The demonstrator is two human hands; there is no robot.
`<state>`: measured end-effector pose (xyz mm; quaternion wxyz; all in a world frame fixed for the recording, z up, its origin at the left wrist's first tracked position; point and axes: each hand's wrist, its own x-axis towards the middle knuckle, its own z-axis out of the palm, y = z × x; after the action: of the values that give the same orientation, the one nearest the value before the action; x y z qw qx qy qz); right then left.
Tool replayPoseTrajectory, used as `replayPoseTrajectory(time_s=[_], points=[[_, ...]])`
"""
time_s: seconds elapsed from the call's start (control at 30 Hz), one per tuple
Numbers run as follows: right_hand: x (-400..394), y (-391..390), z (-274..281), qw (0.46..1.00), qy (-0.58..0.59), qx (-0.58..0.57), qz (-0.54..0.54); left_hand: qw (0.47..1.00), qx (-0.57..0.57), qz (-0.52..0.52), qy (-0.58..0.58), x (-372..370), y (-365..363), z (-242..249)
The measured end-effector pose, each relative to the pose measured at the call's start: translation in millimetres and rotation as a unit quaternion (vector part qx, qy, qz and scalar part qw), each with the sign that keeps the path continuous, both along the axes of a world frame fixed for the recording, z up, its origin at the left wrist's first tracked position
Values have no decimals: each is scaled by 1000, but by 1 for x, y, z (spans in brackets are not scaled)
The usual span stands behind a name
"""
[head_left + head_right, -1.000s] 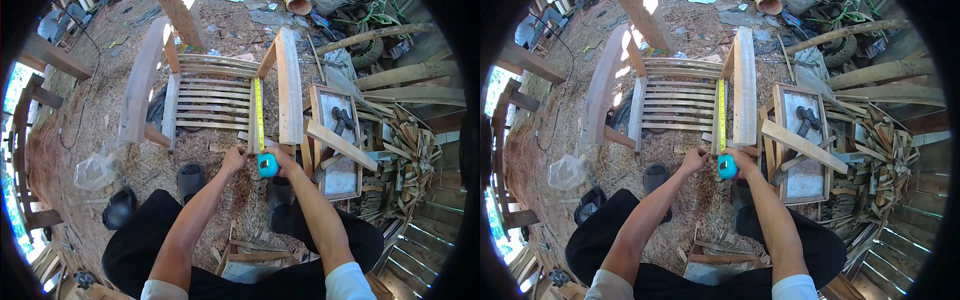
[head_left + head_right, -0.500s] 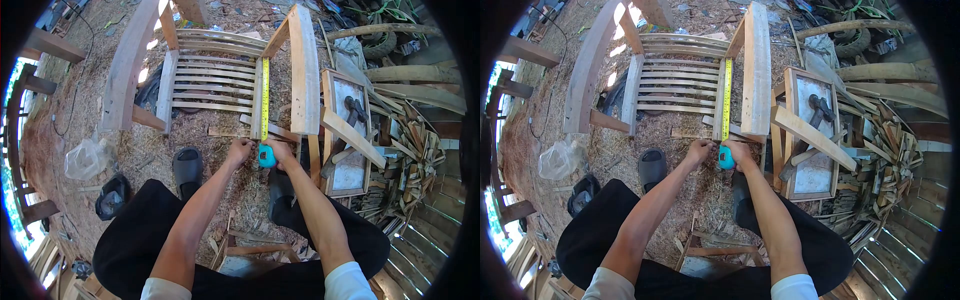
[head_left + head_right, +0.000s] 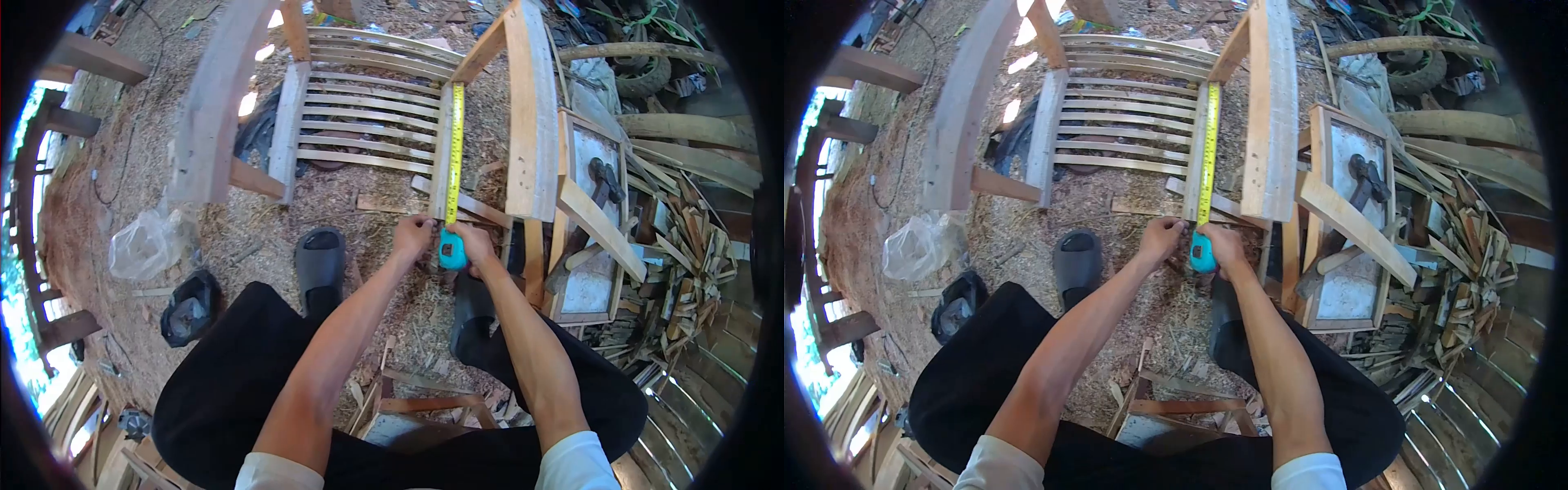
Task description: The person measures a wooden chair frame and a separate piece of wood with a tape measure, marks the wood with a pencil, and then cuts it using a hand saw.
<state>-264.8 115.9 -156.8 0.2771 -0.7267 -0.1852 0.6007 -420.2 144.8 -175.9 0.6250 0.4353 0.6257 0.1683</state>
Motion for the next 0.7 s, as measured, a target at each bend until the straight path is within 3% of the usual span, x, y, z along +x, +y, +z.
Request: replayPoseTrajectory(time_s=[0.07, 0.1, 0.17, 0.2, 0.33, 0.4, 0.43, 0.57, 0.7], points=[[-26, 4, 39, 1000, 21, -14, -12, 996, 9, 70, 62, -9, 10, 46], [-36, 1, 44, 999, 8, 36, 18, 983, 132, 84, 98, -19, 7, 14], [-59, -3, 32, 993, 44, 100, 47, 984, 126, 117, 48, -43, 17, 5], [-74, -1, 28, 993, 22, 98, 63, 983, 115, 145, -5, -57, 21, 8], [-144, 28, 59, 992, 6, 48, 116, 973, 110, 205, 10, -113, 37, 63], [-172, 45, 81, 991, 124, -25, 54, 968, 109, 222, 26, -143, 45, 81], [-185, 56, 68, 990, 125, -24, 57, 965, 108, 235, 39, -158, 50, 85], [-224, 85, 55, 989, 138, -26, 34, 978, 69, 178, 80, -203, 55, 107], [-238, 97, 61, 982, 181, -43, 40, 980, 1, 172, 100, -232, 52, 87]])
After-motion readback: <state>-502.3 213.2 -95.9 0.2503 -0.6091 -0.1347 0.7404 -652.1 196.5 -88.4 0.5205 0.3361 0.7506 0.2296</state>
